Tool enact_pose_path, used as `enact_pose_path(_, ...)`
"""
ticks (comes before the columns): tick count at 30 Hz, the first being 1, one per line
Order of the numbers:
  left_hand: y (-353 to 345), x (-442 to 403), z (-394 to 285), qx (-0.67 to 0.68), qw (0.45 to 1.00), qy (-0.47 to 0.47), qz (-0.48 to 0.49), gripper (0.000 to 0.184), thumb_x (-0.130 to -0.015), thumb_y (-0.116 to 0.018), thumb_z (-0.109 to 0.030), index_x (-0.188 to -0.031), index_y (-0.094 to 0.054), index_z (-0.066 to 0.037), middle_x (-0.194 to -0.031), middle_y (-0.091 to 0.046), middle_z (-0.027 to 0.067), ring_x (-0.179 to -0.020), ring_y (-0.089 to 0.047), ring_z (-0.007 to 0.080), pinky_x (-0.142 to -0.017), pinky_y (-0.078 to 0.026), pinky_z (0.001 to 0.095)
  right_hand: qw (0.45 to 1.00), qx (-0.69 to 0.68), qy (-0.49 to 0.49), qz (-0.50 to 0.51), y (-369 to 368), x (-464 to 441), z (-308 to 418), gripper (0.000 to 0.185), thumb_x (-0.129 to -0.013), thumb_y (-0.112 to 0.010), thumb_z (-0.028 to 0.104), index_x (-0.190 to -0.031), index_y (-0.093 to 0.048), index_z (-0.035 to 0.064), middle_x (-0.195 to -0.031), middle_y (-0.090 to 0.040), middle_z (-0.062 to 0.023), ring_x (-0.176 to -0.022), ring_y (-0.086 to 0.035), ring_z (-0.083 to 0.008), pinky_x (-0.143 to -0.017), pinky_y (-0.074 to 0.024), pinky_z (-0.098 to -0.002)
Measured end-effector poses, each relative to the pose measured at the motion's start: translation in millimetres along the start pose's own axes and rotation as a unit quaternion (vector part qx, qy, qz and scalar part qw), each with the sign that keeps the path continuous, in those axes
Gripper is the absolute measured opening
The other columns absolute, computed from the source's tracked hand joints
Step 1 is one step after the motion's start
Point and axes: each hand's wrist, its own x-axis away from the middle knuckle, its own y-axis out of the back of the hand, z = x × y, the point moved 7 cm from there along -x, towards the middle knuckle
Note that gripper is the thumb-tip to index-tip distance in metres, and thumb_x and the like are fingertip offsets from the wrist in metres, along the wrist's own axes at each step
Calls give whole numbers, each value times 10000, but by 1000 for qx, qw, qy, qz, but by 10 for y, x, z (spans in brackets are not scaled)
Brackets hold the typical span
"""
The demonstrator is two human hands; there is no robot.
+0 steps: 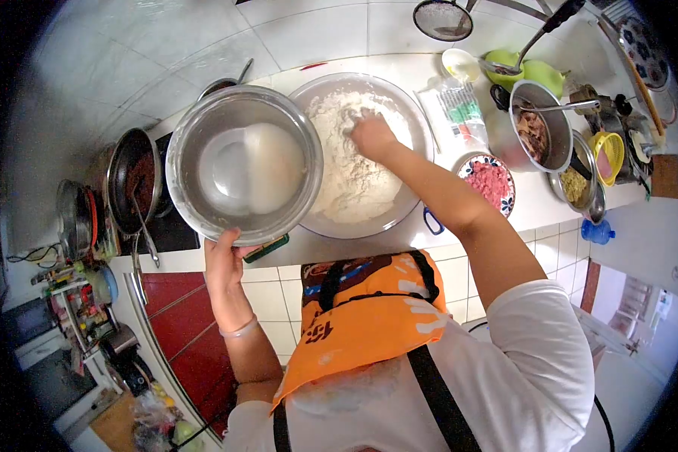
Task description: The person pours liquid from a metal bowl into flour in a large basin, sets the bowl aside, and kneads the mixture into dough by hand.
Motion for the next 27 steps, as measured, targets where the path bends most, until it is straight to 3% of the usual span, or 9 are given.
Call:
enact_pose_path(2,28,17,50,-40,999,23,-25,470,-741,-456,-6,-1181,-324,96,-1074,-503,211,-820,-606,335,-604,-584,388,998,14,-1,-61,39,61,-83,302,-807,-471,124,-1075,-601,180,-1144,-514,-117,-1096,-459,-307,-890,-391,-453)
enact_pose_path(6,-24,110,52,-48,999,9,-11,447,-744,-454,-11,-1159,-335,107,-1040,-521,208,-804,-609,327,-595,-579,380,998,-46,-51,-1,209,313,-167,341,-772,-484,82,-1084,-590,166,-1110,-521,-141,-1095,-456,-305,-888,-395,-423)
enact_pose_path(8,-43,146,39,-66,998,7,2,386,-781,-419,21,-1139,-344,144,-1035,-519,236,-823,-611,310,-621,-578,371,989,-17,-28,-144,381,498,-130,342,-722,-581,149,-1063,-593,130,-1103,-516,-174,-997,-532,-308,-803,-455,-381)
enact_pose_path(9,-49,159,40,-67,998,7,2,386,-781,-419,21,-1139,-344,144,-1035,-519,236,-823,-611,310,-621,-578,371,989,-17,-27,-144,420,581,-90,342,-722,-581,149,-1063,-593,130,-1103,-516,-174,-997,-532,-308,-803,-455,-381)
enact_pose_path(11,-47,180,38,-80,997,4,-13,382,-778,-420,23,-1135,-351,140,-1031,-521,224,-806,-611,301,-613,-577,369,991,-107,-68,-31,404,733,-63,301,-747,-516,81,-1039,-589,75,-939,-594,-165,-914,-567,-316,-763,-476,-408)
enact_pose_path(14,71,125,116,-89,996,14,-1,386,-769,-437,29,-1131,-355,136,-1014,-529,210,-787,-610,291,-606,-577,361,987,-117,-52,99,269,940,4,256,-752,-508,77,-988,-591,19,-868,-610,-176,-849,-595,-318,-718,-499,-394)
enact_pose_path(19,105,146,53,-90,995,-24,-32,392,-757,-465,38,-1123,-362,134,-991,-539,201,-770,-609,283,-588,-577,351,981,-115,-30,153,115,1034,69,339,-723,-620,193,-1008,-576,14,-879,-617,-166,-877,-598,-309,-737,-499,-388)
enact_pose_path(21,114,156,16,-90,995,-25,-41,394,-754,-472,41,-1121,-364,134,-999,-536,204,-768,-610,284,-584,-577,350,980,-109,-15,167,80,1055,131,522,-679,-678,251,-1130,-518,43,-905,-617,-150,-898,-594,-298,-752,-493,-390)
enact_pose_path(27,117,163,-67,-93,995,-13,-43,433,-745,-467,12,-1138,-338,139,-1055,-502,232,-748,-614,292,-585,-581,353,986,-44,3,162,-267,927,318,602,-687,-660,249,-1223,-450,72,-932,-616,-134,-901,-587,-286,-742,-485,-403)
